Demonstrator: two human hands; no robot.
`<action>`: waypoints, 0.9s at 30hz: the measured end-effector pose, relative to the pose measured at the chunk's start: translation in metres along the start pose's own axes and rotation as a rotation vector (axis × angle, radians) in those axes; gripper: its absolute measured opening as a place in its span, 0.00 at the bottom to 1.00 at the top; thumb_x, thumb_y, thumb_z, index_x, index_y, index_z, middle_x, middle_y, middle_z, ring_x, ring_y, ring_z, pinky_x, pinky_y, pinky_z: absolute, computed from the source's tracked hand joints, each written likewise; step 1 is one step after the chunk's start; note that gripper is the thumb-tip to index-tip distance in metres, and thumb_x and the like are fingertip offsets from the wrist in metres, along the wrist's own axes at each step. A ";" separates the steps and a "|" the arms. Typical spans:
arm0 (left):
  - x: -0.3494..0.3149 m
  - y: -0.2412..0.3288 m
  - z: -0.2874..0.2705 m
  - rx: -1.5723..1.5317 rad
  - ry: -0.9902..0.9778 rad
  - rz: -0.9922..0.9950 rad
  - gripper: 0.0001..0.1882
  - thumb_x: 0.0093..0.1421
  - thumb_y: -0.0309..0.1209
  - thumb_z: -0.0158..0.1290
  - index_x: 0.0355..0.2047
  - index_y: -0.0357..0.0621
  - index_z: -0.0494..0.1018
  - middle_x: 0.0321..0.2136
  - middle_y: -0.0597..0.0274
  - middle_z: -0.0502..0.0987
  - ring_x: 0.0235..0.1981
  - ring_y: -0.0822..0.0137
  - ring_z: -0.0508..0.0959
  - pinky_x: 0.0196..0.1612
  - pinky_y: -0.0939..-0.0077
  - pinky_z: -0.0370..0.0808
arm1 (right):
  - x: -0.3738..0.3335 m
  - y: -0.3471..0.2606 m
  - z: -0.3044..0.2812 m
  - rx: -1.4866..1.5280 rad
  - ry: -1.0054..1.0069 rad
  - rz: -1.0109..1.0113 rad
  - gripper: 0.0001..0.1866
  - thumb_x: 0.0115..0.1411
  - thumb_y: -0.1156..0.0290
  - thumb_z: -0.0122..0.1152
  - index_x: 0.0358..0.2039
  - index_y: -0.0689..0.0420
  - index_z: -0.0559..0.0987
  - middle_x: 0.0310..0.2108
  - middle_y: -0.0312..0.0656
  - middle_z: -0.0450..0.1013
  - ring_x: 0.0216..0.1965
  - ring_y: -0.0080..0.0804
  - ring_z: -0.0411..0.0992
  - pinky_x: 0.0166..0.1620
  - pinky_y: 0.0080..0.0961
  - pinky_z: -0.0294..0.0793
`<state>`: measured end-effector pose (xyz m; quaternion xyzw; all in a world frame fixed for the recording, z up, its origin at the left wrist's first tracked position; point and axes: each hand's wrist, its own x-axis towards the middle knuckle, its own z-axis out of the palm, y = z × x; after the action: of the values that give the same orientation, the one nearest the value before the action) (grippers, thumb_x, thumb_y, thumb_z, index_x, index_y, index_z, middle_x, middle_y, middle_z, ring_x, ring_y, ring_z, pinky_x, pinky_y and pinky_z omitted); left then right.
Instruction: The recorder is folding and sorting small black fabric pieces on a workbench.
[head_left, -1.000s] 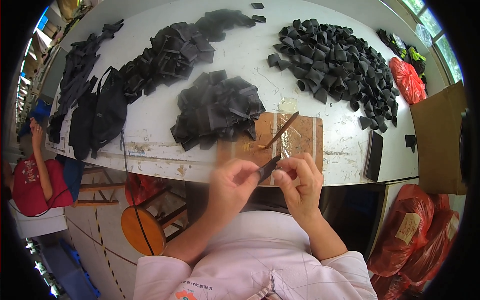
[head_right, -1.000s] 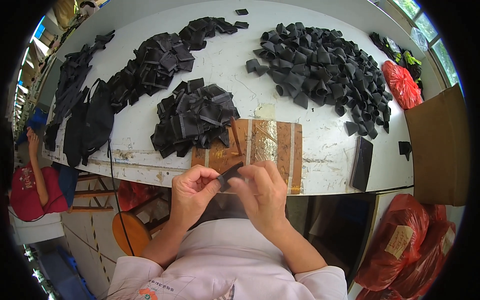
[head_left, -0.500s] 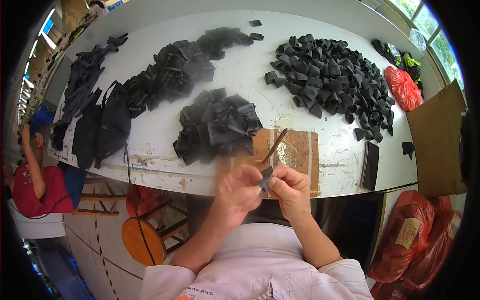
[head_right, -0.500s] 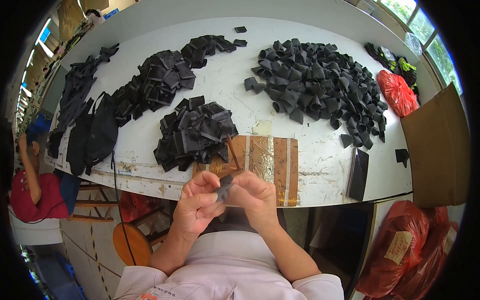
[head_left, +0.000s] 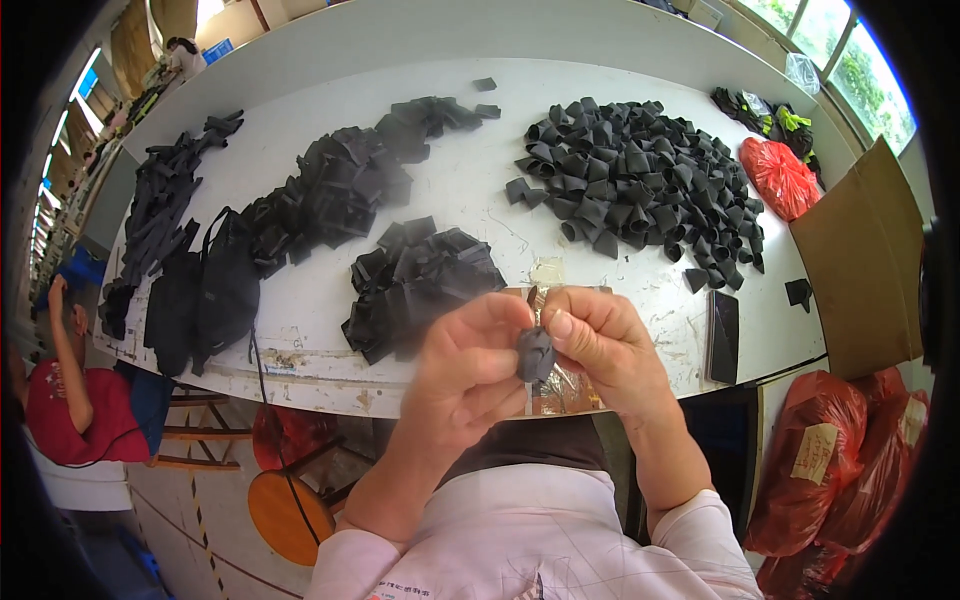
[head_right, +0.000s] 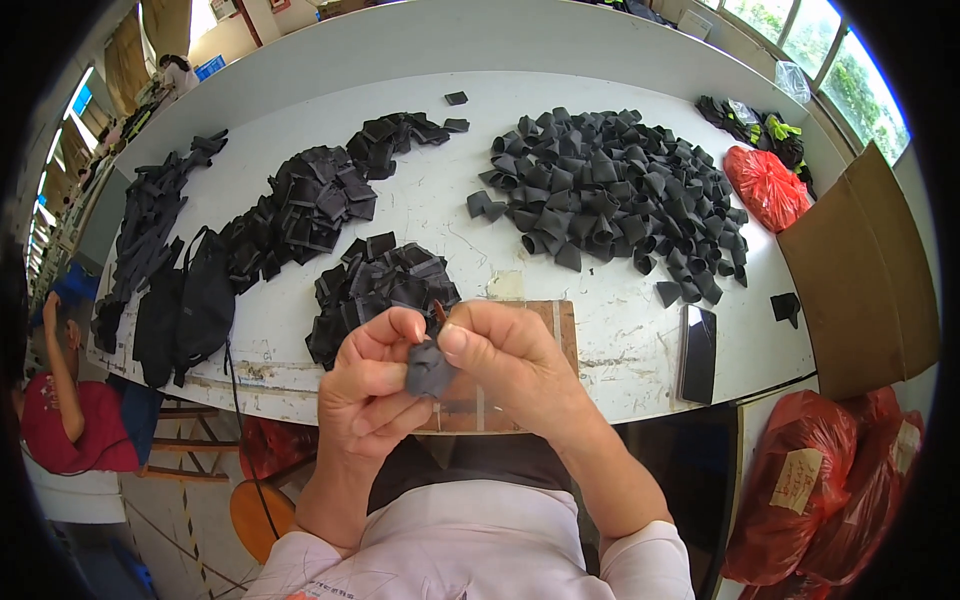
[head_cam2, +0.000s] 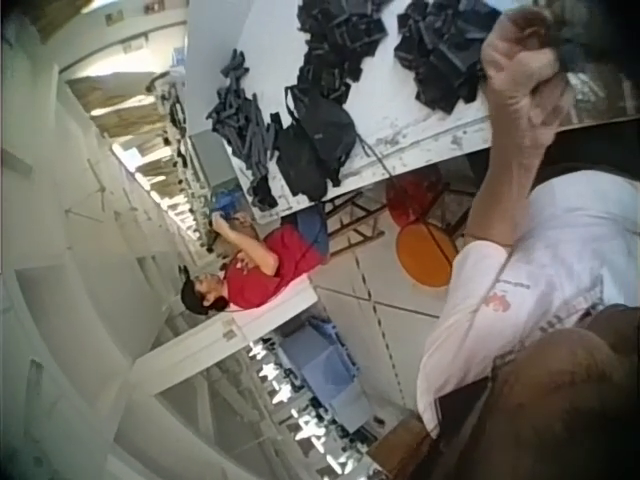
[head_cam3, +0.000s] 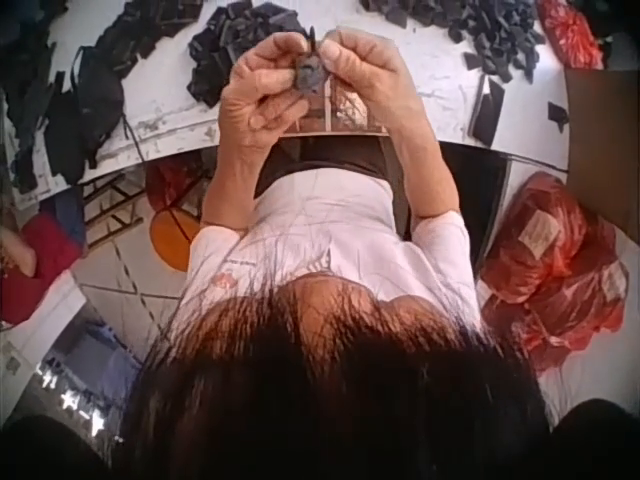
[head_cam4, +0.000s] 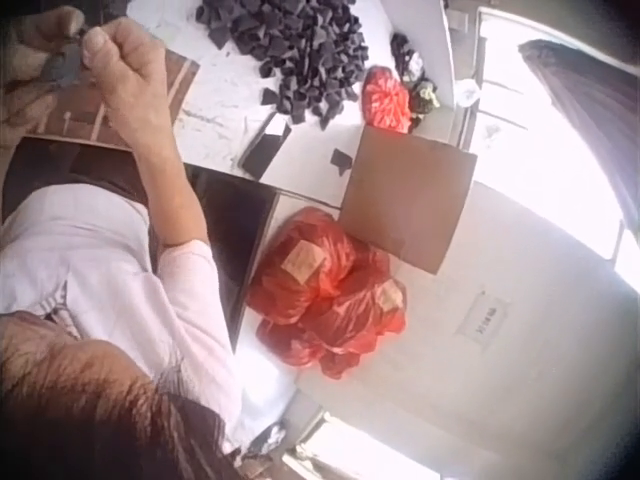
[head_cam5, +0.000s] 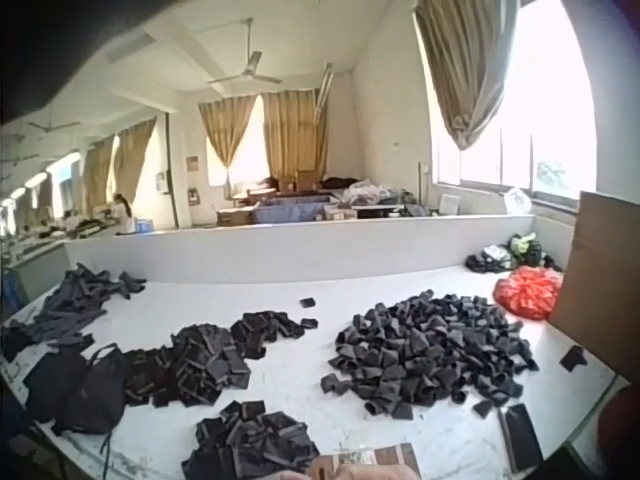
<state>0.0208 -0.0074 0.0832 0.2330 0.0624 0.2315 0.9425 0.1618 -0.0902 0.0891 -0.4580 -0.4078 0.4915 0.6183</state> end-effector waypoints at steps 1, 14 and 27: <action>0.004 0.007 0.010 -0.092 -0.038 -0.042 0.13 0.49 0.16 0.43 0.38 0.35 0.67 0.25 0.57 0.73 0.06 0.83 0.57 0.09 0.89 0.53 | 0.010 -0.009 -0.004 -0.003 0.000 -0.003 0.15 0.60 0.62 0.51 0.23 0.60 0.71 0.20 0.28 0.64 0.23 0.12 0.58 0.25 0.13 0.58; 0.028 -0.018 -0.020 1.153 0.299 0.772 0.18 0.56 0.23 0.46 0.47 0.31 0.63 0.37 0.56 0.72 0.37 0.72 0.71 0.40 0.81 0.66 | 0.019 0.020 -0.007 -0.404 0.311 -0.131 0.14 0.58 0.63 0.52 0.25 0.62 0.69 0.15 0.33 0.61 0.17 0.18 0.59 0.23 0.15 0.60; 0.025 -0.008 -0.024 0.600 0.098 0.567 0.04 0.55 0.24 0.50 0.31 0.37 0.72 0.30 0.58 0.74 0.33 0.68 0.72 0.39 0.75 0.69 | 0.008 0.010 0.000 -0.556 0.242 -0.327 0.17 0.41 0.71 0.68 0.32 0.61 0.74 0.25 0.40 0.68 0.25 0.31 0.69 0.27 0.23 0.68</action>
<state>0.0405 0.0073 0.0581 0.4940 0.1052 0.4641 0.7277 0.1606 -0.0817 0.0795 -0.5926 -0.5178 0.1982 0.5843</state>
